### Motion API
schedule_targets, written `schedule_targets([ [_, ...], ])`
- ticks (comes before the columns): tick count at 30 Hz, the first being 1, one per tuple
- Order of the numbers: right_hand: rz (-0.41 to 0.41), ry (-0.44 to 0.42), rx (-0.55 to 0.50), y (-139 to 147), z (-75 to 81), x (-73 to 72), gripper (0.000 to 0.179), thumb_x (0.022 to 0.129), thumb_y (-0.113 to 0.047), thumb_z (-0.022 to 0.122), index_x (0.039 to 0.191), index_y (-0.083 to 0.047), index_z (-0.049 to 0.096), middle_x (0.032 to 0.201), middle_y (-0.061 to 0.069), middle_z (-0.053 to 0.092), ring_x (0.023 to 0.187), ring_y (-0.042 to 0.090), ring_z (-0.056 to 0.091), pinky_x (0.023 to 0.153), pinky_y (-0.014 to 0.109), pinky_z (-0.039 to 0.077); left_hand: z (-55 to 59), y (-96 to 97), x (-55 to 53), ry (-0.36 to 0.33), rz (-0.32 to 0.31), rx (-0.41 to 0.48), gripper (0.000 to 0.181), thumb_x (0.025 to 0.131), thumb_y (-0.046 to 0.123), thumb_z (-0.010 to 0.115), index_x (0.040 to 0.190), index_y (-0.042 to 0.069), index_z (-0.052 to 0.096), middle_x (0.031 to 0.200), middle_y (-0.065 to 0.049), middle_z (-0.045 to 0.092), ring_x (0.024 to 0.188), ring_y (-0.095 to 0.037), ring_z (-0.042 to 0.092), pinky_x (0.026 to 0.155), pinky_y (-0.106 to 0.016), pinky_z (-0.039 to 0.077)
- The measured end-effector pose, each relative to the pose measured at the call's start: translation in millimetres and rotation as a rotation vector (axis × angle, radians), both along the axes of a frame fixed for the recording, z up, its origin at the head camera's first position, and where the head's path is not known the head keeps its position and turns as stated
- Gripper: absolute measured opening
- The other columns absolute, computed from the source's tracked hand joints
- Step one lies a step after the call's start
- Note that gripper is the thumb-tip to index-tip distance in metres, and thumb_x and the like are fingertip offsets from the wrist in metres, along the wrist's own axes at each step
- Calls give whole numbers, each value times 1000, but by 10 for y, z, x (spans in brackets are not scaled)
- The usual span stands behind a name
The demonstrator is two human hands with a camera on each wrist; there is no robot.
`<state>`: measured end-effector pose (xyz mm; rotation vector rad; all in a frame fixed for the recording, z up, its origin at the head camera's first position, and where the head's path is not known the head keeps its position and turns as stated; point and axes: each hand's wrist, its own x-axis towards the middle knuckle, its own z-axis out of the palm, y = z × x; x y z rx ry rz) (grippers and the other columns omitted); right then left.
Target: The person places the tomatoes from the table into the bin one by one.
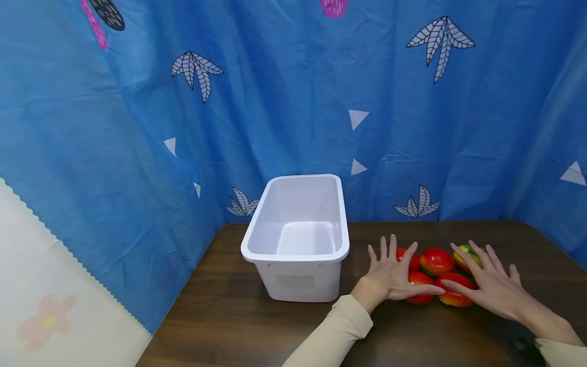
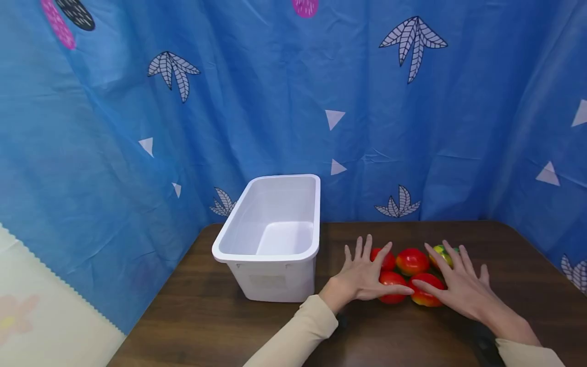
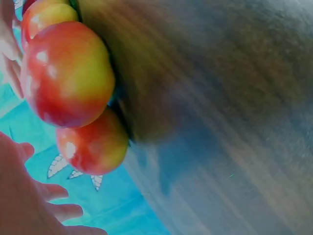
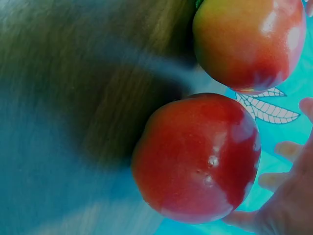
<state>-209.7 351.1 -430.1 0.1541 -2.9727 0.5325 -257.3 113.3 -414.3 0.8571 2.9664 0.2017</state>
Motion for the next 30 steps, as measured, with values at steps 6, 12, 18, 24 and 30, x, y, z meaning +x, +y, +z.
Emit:
schedule_targets([
  [6,-3,-13,-19,46,-47,34,100,98,-63,58,167,-9,10,162,42,1,145,68,-15,94,96,0,134,-43,161,51,-60,2,98,86,89,42,166,49,2,176,4,5,161,-24,10,127,-53,20],
  [12,-37,-65,-45,116,-148,34,100,98,-66,55,162,1,17,156,46,3,143,68,-15,95,94,0,530,-303,466,22,-164,134,102,87,86,48,160,53,-15,175,9,-5,161,-19,5,127,-48,21],
  [18,-53,-83,-64,179,-191,25,99,102,-65,51,162,3,12,156,47,0,141,71,-12,95,94,1,952,-835,683,162,-236,207,111,85,82,58,160,51,-17,174,7,-16,161,-21,-4,128,-52,14],
  [24,-64,-70,-30,309,-197,63,90,107,-57,49,159,8,14,151,52,0,126,79,9,87,94,17,1158,-1466,609,432,-206,228,122,80,78,70,168,37,-5,175,-7,-9,161,-30,-9,125,-64,5],
  [30,-49,-28,-57,340,-268,125,80,108,-45,55,154,11,21,149,54,-1,123,80,13,89,92,20,1163,-2196,321,409,-38,280,111,84,76,66,169,33,8,175,-12,5,161,-35,2,126,-65,4],
])
